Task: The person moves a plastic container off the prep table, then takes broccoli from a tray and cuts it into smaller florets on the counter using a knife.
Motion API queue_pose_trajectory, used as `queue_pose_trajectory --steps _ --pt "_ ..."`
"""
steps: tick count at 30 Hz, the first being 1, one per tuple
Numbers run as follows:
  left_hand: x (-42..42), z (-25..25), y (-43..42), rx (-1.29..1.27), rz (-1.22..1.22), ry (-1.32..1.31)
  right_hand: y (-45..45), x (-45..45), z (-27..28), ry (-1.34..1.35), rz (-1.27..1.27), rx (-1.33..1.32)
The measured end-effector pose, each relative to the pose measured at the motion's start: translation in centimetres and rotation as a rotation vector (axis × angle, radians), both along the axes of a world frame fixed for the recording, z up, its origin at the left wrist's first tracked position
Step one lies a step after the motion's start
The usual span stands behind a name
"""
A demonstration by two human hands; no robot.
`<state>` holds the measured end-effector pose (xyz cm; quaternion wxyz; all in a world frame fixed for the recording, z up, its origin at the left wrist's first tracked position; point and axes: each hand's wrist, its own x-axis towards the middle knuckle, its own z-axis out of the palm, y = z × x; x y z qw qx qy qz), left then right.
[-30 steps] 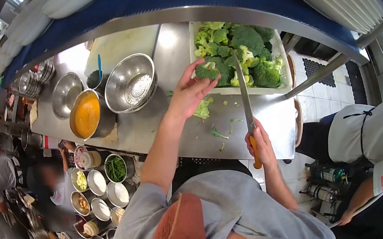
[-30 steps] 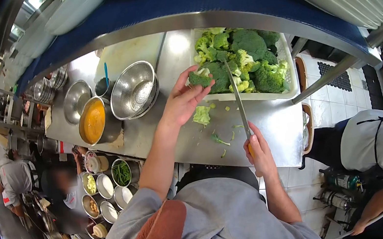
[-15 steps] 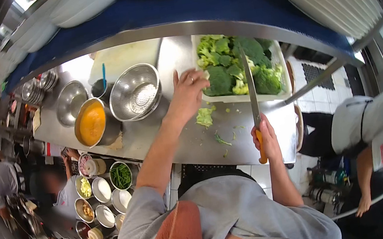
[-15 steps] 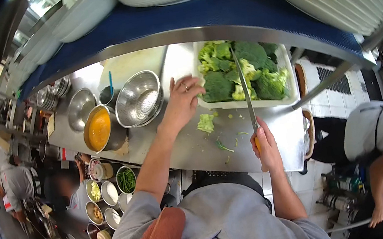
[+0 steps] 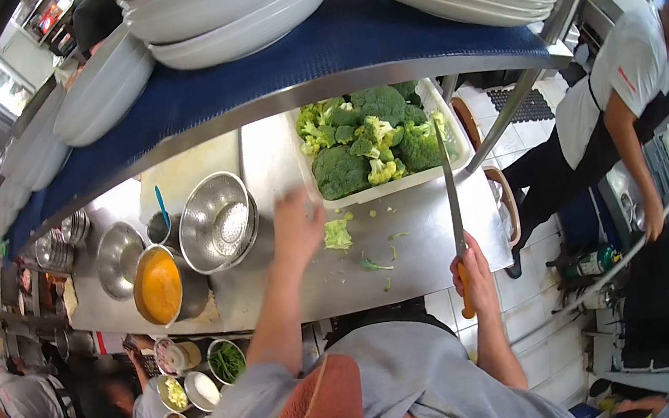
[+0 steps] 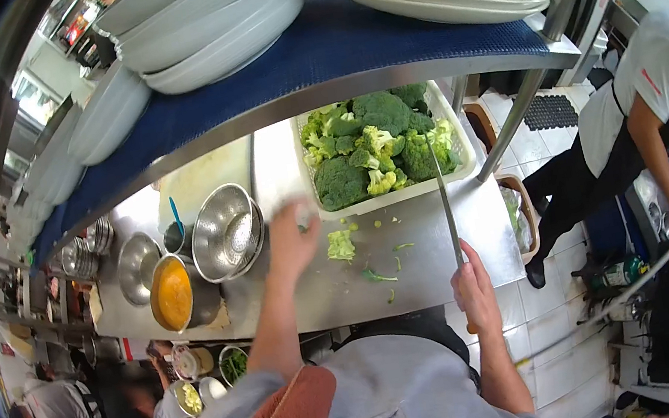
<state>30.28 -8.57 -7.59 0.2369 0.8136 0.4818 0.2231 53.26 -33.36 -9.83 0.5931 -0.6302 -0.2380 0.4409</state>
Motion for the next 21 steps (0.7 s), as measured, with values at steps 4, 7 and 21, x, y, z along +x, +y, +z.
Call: queue_pose_trajectory --steps 4,7,21 --pt "-0.9 -9.5 -5.3 0.112 -0.192 0.122 -2.4 1.4 -1.8 -0.038 0.025 -0.016" --pt "1.3 -11.6 -6.4 -0.105 -0.055 -0.098 -4.2 3.0 -1.7 -0.014 -0.012 -0.064" --pt "41.2 -11.0 -10.1 0.148 -0.556 0.013 -10.9 18.9 -0.2 -0.164 -0.287 0.100"
